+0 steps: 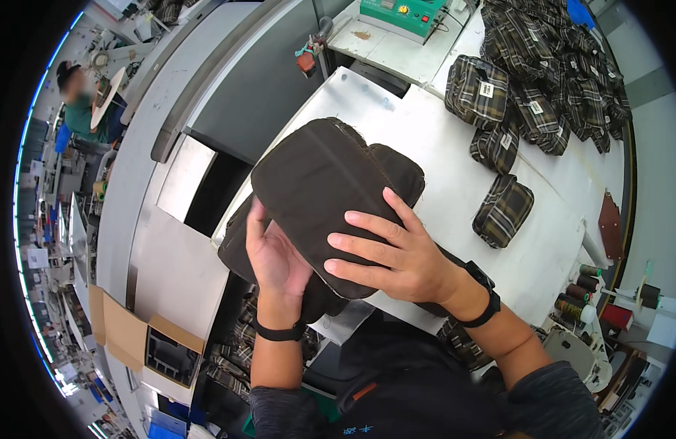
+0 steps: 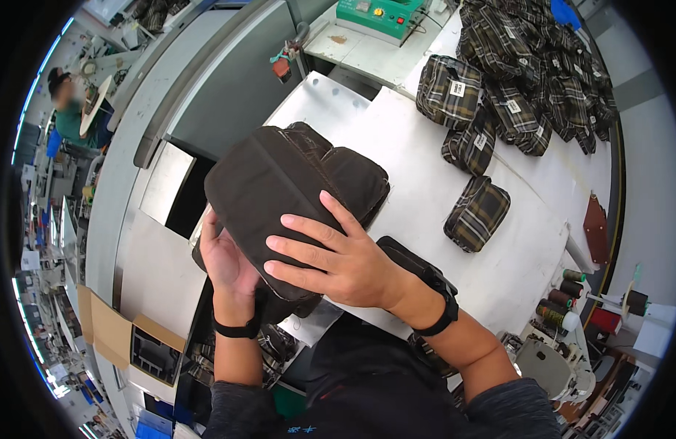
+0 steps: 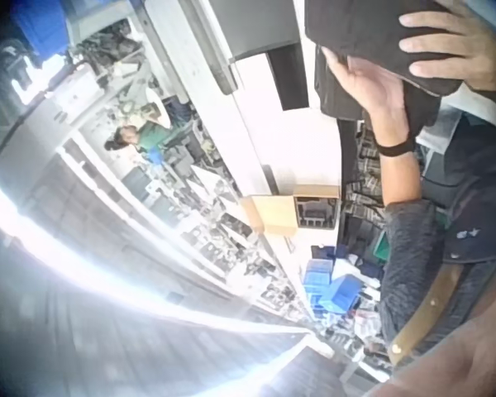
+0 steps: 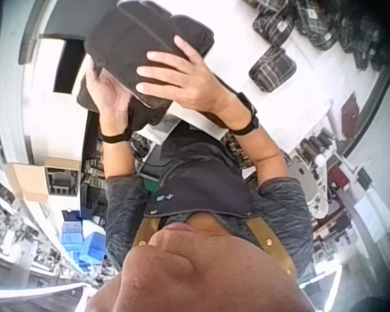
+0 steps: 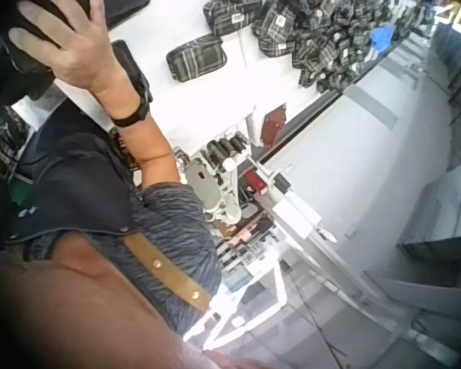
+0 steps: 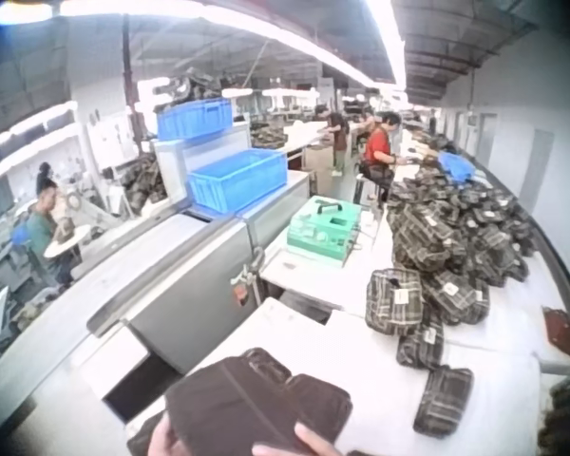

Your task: Sewing and assembling components of leather bags using an industrial sewing machine.

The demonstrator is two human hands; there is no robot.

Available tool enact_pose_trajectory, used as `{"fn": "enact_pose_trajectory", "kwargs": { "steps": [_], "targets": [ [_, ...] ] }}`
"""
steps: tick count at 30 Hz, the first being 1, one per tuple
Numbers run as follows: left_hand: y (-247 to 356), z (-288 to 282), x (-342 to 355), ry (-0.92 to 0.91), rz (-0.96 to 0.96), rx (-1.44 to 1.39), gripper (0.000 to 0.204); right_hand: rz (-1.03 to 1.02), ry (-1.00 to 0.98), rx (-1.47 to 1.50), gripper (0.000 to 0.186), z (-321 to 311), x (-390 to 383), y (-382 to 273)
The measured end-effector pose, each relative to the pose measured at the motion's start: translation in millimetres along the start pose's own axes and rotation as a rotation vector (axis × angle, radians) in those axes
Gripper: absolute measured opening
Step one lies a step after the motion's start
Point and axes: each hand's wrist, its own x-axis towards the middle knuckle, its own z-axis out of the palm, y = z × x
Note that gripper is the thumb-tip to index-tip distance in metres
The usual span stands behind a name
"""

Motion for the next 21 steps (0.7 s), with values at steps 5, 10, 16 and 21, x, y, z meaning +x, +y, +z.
{"fn": "enact_pose_trajectory", "kwargs": {
  "steps": [5,10,16,21],
  "targets": [
    [-10,10,0,0.231,0.047,0.242,0.064,-0.003,-0.047,0.002,0.041,7,6,1],
    [-4,-6,-2,0.192,0.111,0.108,0.049,0.318,0.095,0.204,0.1,0,-15,2],
    [-44,8,-3,0.006,0.137,0.177,0.047,0.968,0.653,1.55,0.083,20,-20,-11],
    [-20,11,3,-0.092,0.209,0.259,0.068,1.033,0.661,1.309,0.051,-3,3,28]
  ]
}}
